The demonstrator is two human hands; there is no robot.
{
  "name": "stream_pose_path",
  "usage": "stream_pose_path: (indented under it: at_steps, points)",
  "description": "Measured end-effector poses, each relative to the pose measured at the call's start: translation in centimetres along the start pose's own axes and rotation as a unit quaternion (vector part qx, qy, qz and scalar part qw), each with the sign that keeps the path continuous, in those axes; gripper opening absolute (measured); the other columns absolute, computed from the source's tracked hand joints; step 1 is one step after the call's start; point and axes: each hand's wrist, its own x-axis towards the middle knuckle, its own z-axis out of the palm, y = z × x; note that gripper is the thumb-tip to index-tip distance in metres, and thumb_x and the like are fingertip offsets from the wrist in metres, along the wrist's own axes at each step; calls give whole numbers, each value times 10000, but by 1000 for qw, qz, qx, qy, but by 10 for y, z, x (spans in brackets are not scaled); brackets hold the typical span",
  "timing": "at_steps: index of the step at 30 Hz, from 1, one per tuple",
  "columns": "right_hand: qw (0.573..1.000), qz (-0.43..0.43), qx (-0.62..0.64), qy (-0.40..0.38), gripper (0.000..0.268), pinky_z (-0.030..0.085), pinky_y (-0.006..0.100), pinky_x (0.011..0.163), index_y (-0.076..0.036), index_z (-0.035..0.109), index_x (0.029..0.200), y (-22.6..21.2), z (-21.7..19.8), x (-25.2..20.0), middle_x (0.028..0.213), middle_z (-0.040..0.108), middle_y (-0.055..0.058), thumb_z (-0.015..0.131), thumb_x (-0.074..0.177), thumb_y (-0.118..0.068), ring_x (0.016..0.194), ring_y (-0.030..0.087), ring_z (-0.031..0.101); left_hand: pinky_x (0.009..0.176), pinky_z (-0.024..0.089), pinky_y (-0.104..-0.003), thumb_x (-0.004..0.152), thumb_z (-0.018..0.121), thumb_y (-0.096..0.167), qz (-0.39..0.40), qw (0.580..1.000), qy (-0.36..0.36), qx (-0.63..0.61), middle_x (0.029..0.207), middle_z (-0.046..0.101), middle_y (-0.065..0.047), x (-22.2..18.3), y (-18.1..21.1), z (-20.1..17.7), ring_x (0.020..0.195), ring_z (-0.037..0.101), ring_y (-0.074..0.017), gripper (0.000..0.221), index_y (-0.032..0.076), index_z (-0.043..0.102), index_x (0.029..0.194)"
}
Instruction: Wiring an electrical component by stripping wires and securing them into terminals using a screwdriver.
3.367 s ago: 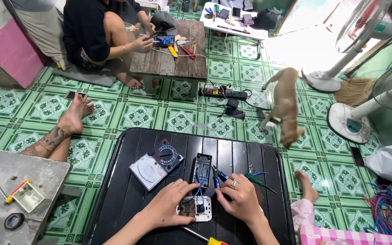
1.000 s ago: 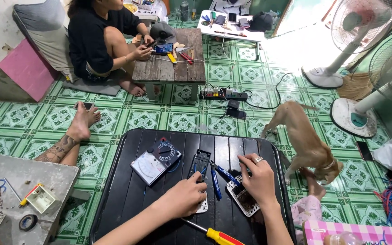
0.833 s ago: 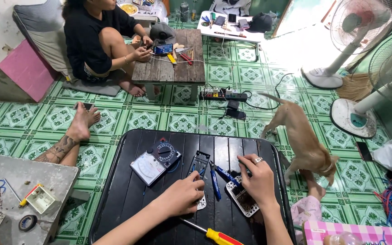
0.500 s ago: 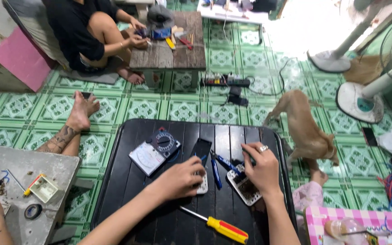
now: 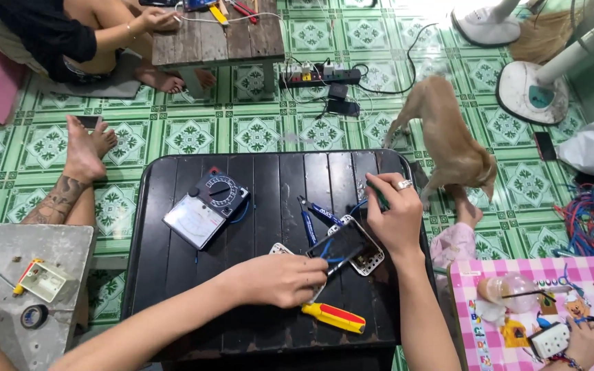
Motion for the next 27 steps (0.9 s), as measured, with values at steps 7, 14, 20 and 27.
stream_pose_path:
  at_steps: [7,14,20,27]
  points:
    - [1000,-15,20,-11,211,504,369,736,-4,758,1123,-7,0,2,995,687,102,674,932,30,805,252,662,747,500,-428,1036,602,26,63,995,-69,-19,912,533,-126,-9,-10,10,945,518,-327,249,13,634,789]
    - [997,-19,78,-13,216,531,349,780,37,733,1161,-23,-2,5,1021,664,149,688,953,76,894,265,655,1149,444,-620,992,581,55,39,998,-48,-11,979,602,-152,-19,1,-13,1148,583,-370,174,22,680,854]
    - [977,6,210,34,167,534,360,787,42,745,1075,-28,0,1,966,684,178,754,910,68,873,283,653,936,494,-514,707,719,532,-334,942,-26,36,1150,591,-140,-34,20,-11,1131,578,-327,639,79,591,1139]
    - [912,116,395,0,111,611,318,654,93,625,1039,-28,13,-10,947,709,227,668,949,45,744,228,712,920,481,-443,589,869,583,-468,882,-52,-13,1216,558,-163,-36,11,18,1203,500,-365,978,48,540,1339]
